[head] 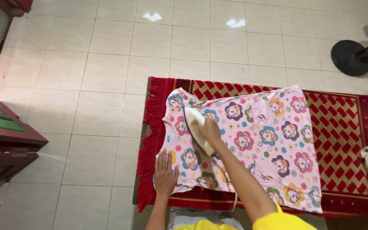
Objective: The person irons a pink patterned shirt laid out on a red patterned mat. They use a white iron to smooth the fabric, moving it across the surface and occasionally adjusting the shirt with their left hand.
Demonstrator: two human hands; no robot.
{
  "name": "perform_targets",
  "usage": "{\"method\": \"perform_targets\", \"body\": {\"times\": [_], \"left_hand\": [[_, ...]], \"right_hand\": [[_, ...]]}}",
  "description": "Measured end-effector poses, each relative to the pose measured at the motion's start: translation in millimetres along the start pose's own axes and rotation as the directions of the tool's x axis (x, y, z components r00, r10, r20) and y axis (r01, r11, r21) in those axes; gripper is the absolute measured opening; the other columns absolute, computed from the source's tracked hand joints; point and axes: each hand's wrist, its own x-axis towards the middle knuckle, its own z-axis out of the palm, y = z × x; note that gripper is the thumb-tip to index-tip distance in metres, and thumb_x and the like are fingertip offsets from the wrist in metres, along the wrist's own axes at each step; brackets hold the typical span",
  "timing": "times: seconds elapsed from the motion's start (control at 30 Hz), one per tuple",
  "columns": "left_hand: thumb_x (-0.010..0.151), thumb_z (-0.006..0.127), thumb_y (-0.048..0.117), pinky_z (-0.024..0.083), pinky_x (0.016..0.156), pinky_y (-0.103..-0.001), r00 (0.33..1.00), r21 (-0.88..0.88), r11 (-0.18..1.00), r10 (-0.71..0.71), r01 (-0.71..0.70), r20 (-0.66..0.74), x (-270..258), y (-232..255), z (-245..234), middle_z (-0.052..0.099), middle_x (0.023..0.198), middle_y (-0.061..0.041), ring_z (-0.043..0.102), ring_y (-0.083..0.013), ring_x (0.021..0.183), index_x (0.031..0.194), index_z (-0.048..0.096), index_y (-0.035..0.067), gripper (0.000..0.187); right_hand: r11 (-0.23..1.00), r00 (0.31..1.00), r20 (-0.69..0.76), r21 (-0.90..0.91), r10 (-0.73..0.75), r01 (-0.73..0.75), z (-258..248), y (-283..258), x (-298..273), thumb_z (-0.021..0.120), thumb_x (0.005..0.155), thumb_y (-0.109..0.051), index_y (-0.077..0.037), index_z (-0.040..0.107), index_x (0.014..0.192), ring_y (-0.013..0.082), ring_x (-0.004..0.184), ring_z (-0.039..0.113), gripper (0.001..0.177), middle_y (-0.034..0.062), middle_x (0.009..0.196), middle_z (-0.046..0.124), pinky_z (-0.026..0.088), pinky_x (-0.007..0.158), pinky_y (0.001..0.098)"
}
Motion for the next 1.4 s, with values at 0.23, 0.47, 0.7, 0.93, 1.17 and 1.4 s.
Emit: {"method": "perform_targets", "body": {"times": [0.23,0.47,0.7,0.93,1.17,1.4], "left_hand": [[0.091,0.058,0.027,0.024,0.123,-0.047,1.000,-0.005,1.000,-0.024,0.024,0.016,3.1,-2.0,-1.6,0.033,0.162,-0.018,0.032,-0.0328,0.149,0.154,0.037,0.006,0.070],[0.090,0.058,0.028,0.024,0.122,-0.046,0.997,-0.002,0.999,-0.052,0.052,0.049,4.6,-2.4,0.2,0.031,0.162,-0.016,0.031,-0.0307,0.149,0.154,0.036,0.007,0.071],[0.090,0.058,0.027,0.024,0.123,-0.045,0.997,0.002,0.999,-0.050,0.050,0.053,4.1,-3.4,0.4,0.031,0.163,-0.015,0.031,-0.0295,0.149,0.155,0.036,0.008,0.071],[0.089,0.058,0.027,0.025,0.123,-0.045,0.998,0.004,0.999,-0.047,0.047,0.033,5.8,-2.7,1.8,0.033,0.162,-0.015,0.033,-0.0302,0.148,0.153,0.039,0.008,0.070],[0.092,0.056,0.028,0.024,0.123,-0.047,1.000,0.003,1.000,0.001,-0.001,-0.005,0.1,-6.1,7.3,0.032,0.162,-0.017,0.031,-0.0321,0.149,0.154,0.038,0.005,0.068],[0.095,0.056,0.035,0.018,0.122,-0.056,0.997,0.048,0.996,-0.073,0.073,-0.006,-19.5,-8.7,11.2,0.024,0.166,-0.016,0.022,-0.0316,0.154,0.157,0.031,0.004,0.074]], "right_hand": [[0.994,0.989,0.111,0.054,-0.101,0.095,12.9,6.5,8.1,0.070,0.084,-0.035,0.011,0.070,0.098,0.0427,0.080,0.075,0.048,0.0324,0.086,0.072,0.061,0.068,0.0488],[0.999,0.992,0.118,0.014,-0.051,0.049,13.8,9.1,-95.2,0.069,0.081,-0.031,0.006,0.072,0.103,0.0441,0.083,0.073,0.043,0.0315,0.087,0.072,0.059,0.073,0.0501],[0.996,0.996,0.059,0.067,-0.071,0.067,29.5,-58.5,25.4,0.070,0.084,-0.037,0.006,0.072,0.099,0.0453,0.088,0.072,0.045,0.0318,0.092,0.071,0.056,0.077,0.0518],[0.992,0.993,0.061,0.088,-0.096,0.091,42.9,-38.3,14.2,0.069,0.085,-0.034,0.010,0.072,0.095,0.0452,0.088,0.073,0.045,0.0342,0.089,0.071,0.058,0.077,0.0498],[0.997,0.974,0.219,0.057,-0.058,0.046,6.5,25.6,-138.3,0.068,0.083,-0.028,0.008,0.071,0.108,0.0393,0.080,0.076,0.044,0.0293,0.087,0.073,0.060,0.073,0.0468],[0.997,0.979,0.191,0.022,-0.073,0.070,40.8,-27.4,-68.4,0.065,0.089,-0.035,0.008,0.072,0.095,0.0396,0.077,0.075,0.043,0.0321,0.082,0.071,0.059,0.069,0.0487]]}}
